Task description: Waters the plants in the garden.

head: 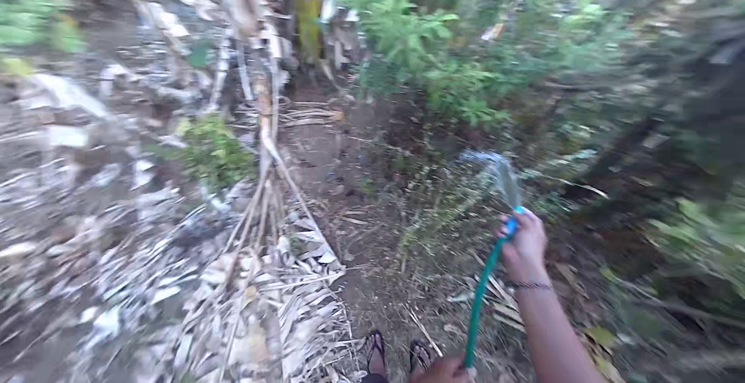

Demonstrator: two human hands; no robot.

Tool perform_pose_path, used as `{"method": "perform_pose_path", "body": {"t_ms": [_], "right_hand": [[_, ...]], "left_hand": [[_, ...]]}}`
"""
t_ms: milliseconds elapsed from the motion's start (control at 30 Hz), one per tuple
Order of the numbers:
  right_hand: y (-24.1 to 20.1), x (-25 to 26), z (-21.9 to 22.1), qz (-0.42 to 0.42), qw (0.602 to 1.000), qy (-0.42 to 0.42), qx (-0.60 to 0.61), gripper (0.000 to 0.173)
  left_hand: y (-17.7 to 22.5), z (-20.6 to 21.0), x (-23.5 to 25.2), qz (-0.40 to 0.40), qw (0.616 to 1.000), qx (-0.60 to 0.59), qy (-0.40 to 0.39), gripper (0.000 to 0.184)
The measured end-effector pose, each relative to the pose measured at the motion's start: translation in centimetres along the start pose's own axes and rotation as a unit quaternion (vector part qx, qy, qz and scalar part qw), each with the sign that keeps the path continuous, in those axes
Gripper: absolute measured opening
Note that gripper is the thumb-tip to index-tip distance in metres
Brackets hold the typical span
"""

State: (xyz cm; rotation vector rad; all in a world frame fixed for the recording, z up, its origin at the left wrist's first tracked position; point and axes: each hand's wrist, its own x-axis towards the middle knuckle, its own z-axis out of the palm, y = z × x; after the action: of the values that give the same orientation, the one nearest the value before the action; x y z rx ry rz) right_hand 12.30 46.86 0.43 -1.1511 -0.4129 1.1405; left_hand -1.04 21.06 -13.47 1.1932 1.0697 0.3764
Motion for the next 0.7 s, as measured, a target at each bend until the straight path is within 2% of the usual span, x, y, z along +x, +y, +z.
{"method": "perform_pose_path", "body": {"t_ms": [200,467,700], "right_hand": [[-0.5,0.7,-0.7,-0.003,1.000,0.011,0.015,0.026],[-0.9,0.4,-0.2,0.002,1.000,0.006,0.021,0.019],[-0.5,0.5,0.3,0.018,1.000,0.001,0.017,0.020]], "left_hand": [[-2.2,0.5,2.1,-0.017,0.999,-0.014,-0.041,0.043],[-1.9,0.3,2.6,-0.025,0.997,0.000,-0.067,0.042],[-2.2,0.2,2.6,-0.029,0.997,-0.011,-0.068,0.041]]}}
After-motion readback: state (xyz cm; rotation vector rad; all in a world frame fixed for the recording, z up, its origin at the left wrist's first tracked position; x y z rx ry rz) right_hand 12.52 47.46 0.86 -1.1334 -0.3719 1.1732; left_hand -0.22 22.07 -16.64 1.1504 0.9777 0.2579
